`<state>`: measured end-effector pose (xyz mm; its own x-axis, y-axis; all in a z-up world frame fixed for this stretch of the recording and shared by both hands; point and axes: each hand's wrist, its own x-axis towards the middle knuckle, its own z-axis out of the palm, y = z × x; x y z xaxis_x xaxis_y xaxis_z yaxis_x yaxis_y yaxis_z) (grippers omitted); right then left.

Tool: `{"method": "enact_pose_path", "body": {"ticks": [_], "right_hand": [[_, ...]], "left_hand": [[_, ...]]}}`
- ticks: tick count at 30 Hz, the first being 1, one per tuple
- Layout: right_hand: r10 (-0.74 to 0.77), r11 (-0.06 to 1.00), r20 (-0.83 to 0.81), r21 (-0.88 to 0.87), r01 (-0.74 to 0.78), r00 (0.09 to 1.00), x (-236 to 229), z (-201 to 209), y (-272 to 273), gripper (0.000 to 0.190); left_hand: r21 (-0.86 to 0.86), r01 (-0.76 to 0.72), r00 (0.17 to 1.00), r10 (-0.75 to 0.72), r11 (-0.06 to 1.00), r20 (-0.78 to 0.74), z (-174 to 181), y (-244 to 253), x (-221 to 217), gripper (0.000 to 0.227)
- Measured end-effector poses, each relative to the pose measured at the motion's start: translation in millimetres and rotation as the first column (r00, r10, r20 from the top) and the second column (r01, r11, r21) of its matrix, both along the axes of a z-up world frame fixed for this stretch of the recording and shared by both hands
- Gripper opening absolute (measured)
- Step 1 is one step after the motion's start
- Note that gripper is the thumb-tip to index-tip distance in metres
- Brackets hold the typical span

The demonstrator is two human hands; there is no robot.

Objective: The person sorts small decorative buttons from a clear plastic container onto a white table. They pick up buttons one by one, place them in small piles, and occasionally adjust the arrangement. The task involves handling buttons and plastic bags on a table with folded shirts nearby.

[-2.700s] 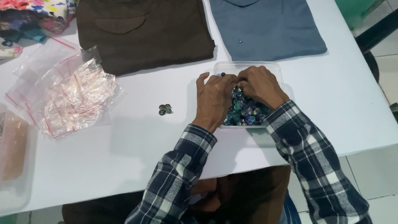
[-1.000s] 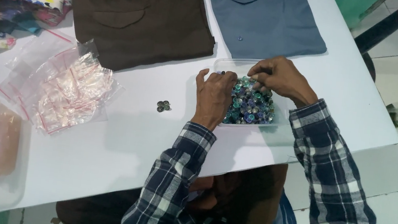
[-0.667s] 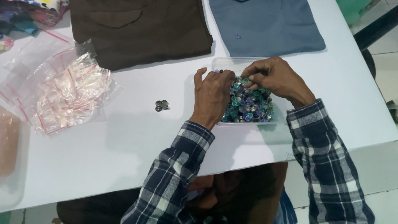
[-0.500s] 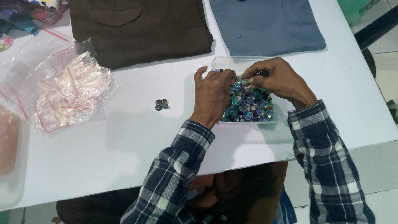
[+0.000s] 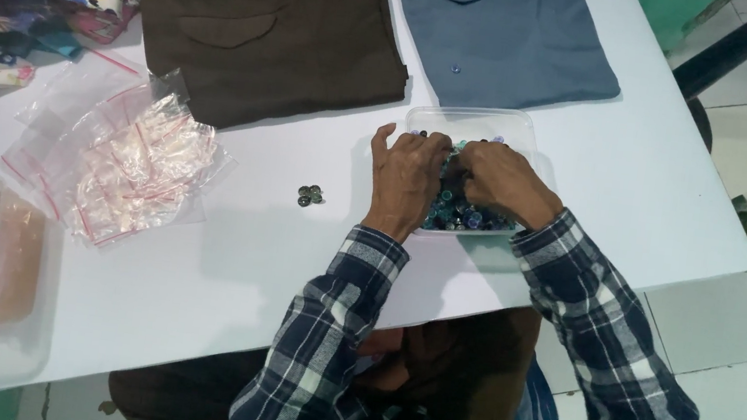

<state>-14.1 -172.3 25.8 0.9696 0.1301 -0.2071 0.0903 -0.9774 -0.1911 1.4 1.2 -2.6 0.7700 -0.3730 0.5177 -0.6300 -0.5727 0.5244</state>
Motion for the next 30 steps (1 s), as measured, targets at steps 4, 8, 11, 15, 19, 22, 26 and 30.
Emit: {"method": "enact_pose_path", "body": {"ticks": [4, 8, 11, 15, 19, 22, 26, 30], "right_hand": [[0.016, 0.997, -0.065, 0.081, -0.011, 0.998, -10.4, 39.6, 6.7, 0.025], [-0.139, 0.862, -0.080, 0.481, 0.160, 0.987, -18.4, 55.3, -1.3, 0.017], [-0.187, 0.679, -0.122, 0.701, 0.218, 0.975, -20.8, 48.9, -5.7, 0.016], [-0.200, 0.430, -0.177, 0.868, 0.249, 0.964, -28.3, 56.5, 0.4, 0.028], [-0.219, 0.380, -0.159, 0.895, 0.234, 0.963, -25.6, 51.2, -1.0, 0.024], [-0.237, 0.366, -0.112, 0.910, 0.195, 0.965, -24.5, 43.5, -1.0, 0.022], [-0.262, 0.443, 0.003, 0.889, 0.117, 0.965, -24.2, 41.3, 3.3, 0.019], [-0.291, 0.566, 0.129, 0.822, 0.062, 0.948, -38.2, 69.5, 24.7, 0.020]], "left_hand": [[0.011, 0.009, 1.000, -0.009, 1.000, -0.012, -4.1, -1.0, 1.6, 0.011], [-0.009, -0.006, 1.000, 0.006, 1.000, -0.002, -3.6, -1.5, 2.2, 0.011], [-0.011, -0.004, 1.000, 0.004, 1.000, -0.008, -3.9, -2.7, 2.5, 0.011], [-0.009, 0.002, 1.000, -0.002, 1.000, -0.017, -8.7, -4.5, 4.1, 0.013], [0.000, 0.009, 1.000, -0.009, 1.000, -0.016, 3.5, -2.5, 0.2, 0.012], [0.042, -0.001, 1.000, 0.000, 0.999, 0.011, 5.1, -1.7, -1.5, 0.014], [0.028, -0.061, 0.976, 0.054, 0.998, 0.209, -0.6, -5.1, 2.9, 0.010], [-0.049, -0.090, 0.929, 0.101, 0.995, 0.355, 7.7, -4.9, -2.8, 0.010]]}}
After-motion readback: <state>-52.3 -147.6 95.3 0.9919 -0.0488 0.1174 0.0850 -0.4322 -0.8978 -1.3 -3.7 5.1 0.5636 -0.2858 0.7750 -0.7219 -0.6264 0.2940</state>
